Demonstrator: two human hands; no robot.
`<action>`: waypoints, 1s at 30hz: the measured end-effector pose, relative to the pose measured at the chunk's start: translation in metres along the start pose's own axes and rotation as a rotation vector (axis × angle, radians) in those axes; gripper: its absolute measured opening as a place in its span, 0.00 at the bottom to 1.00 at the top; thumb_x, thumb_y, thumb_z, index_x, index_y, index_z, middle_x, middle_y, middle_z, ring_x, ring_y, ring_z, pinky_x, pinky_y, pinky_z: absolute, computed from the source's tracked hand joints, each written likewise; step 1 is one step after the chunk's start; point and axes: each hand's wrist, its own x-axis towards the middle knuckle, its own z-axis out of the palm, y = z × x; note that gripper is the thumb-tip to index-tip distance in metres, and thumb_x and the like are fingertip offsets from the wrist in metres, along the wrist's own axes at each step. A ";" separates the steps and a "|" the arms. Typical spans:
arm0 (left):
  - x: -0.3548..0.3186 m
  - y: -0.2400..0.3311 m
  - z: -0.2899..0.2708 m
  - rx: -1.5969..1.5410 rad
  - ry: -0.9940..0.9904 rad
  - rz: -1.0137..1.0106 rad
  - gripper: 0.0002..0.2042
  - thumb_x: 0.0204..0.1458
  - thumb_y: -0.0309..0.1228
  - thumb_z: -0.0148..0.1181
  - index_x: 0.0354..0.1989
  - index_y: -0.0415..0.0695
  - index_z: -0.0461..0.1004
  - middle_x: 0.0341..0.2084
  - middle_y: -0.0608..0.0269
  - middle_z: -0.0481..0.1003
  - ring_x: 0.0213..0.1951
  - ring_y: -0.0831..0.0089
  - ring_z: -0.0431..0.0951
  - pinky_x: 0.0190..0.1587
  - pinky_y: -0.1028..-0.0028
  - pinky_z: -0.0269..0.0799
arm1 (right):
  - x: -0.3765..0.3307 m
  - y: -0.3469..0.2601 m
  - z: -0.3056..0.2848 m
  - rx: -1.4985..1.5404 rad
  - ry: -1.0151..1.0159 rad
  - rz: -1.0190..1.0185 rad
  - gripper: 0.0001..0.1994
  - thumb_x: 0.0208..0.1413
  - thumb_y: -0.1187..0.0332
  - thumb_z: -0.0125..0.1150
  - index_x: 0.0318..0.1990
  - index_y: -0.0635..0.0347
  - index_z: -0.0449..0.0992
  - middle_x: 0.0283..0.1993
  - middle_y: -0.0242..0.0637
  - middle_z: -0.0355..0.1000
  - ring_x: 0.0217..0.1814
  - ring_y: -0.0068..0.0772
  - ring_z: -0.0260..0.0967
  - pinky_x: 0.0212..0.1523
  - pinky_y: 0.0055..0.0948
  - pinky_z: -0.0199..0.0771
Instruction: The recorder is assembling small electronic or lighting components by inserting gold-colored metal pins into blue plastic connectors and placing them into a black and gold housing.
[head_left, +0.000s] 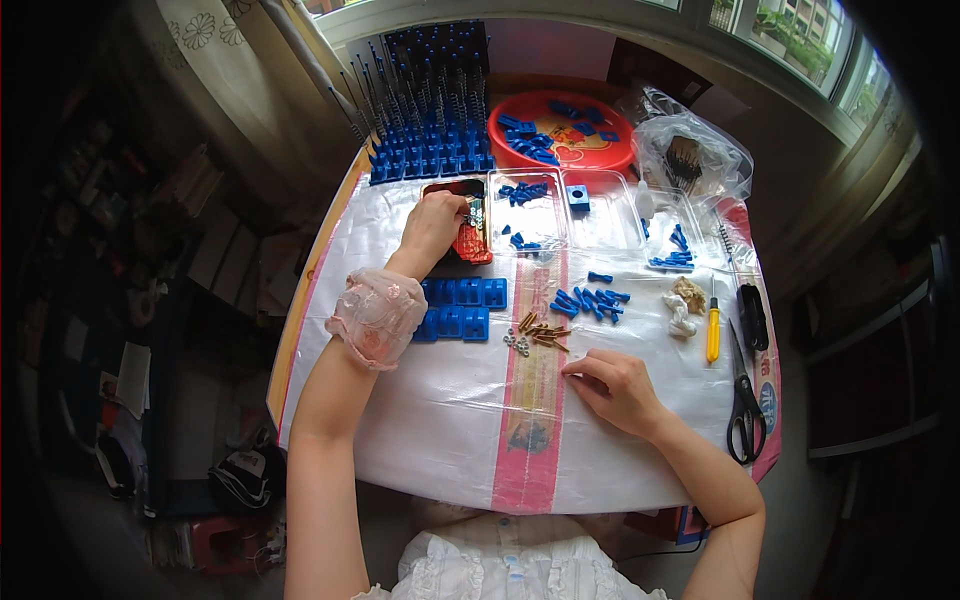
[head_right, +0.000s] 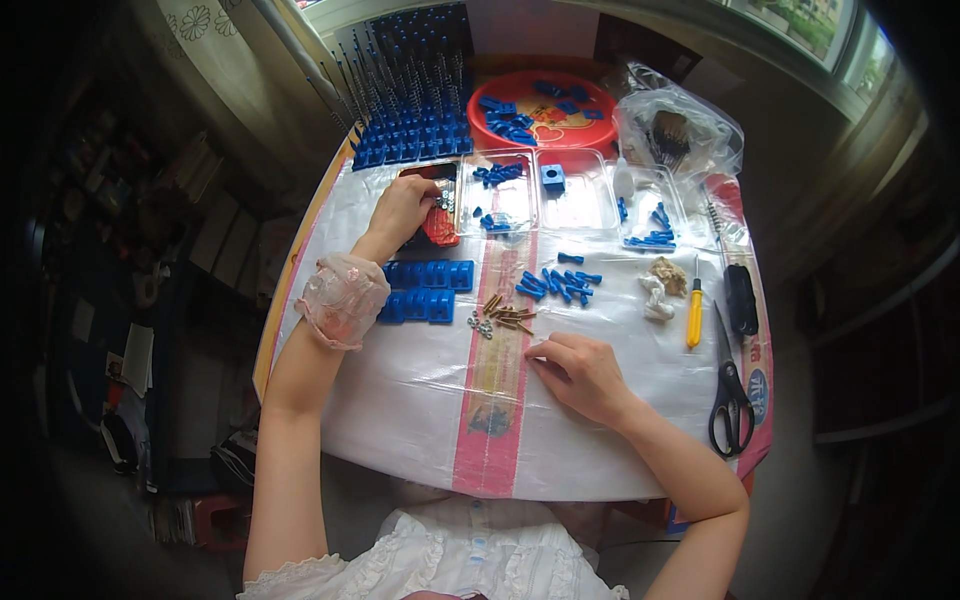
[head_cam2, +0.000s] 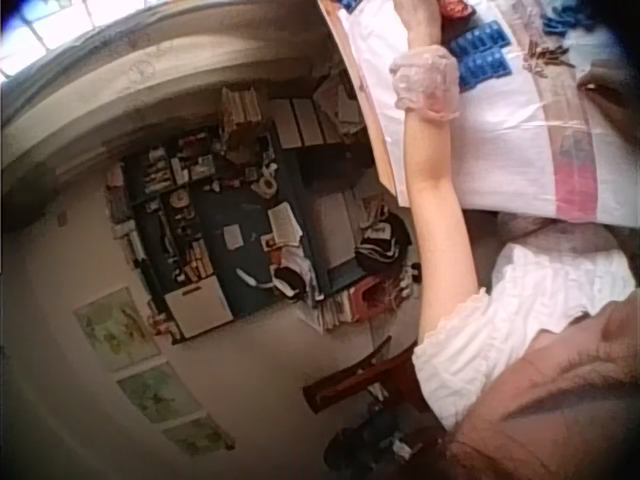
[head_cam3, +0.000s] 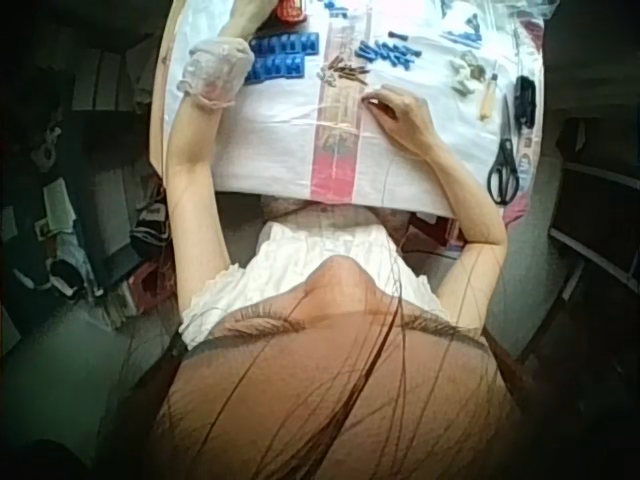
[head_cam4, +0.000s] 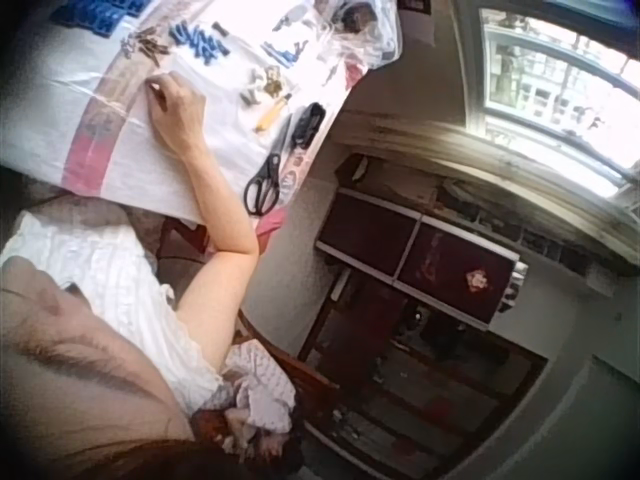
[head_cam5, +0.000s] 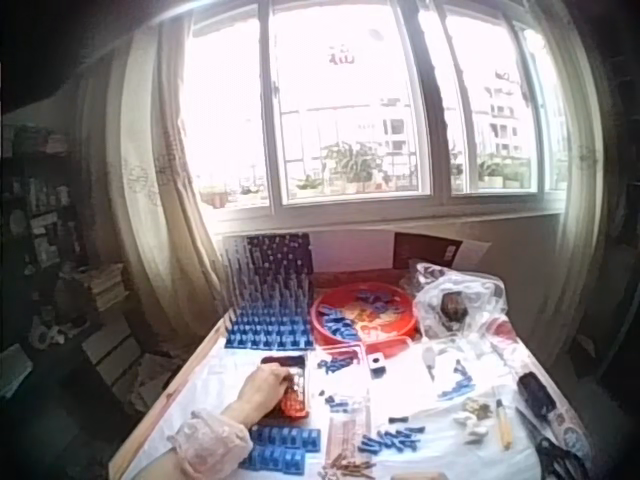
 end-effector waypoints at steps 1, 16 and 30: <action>0.000 0.001 0.000 -0.004 -0.017 -0.011 0.07 0.53 0.26 0.63 0.37 0.42 0.85 0.36 0.52 0.82 0.42 0.53 0.82 0.49 0.60 0.77 | 0.000 0.000 0.000 0.003 0.000 0.004 0.08 0.52 0.77 0.67 0.40 0.58 0.82 0.31 0.37 0.76 0.30 0.38 0.75 0.31 0.34 0.74; -0.004 0.006 -0.007 -0.004 -0.048 -0.037 0.07 0.53 0.25 0.62 0.38 0.43 0.85 0.38 0.54 0.81 0.43 0.53 0.81 0.49 0.59 0.77 | 0.000 -0.001 -0.002 -0.009 -0.023 0.015 0.07 0.53 0.75 0.66 0.40 0.56 0.82 0.32 0.36 0.75 0.32 0.41 0.76 0.34 0.38 0.75; -0.001 0.009 -0.005 0.076 -0.090 -0.061 0.09 0.54 0.27 0.61 0.40 0.45 0.85 0.38 0.54 0.81 0.44 0.53 0.81 0.48 0.58 0.77 | 0.000 -0.001 -0.002 0.003 -0.020 0.018 0.08 0.53 0.76 0.66 0.40 0.56 0.82 0.32 0.37 0.76 0.32 0.40 0.76 0.33 0.36 0.75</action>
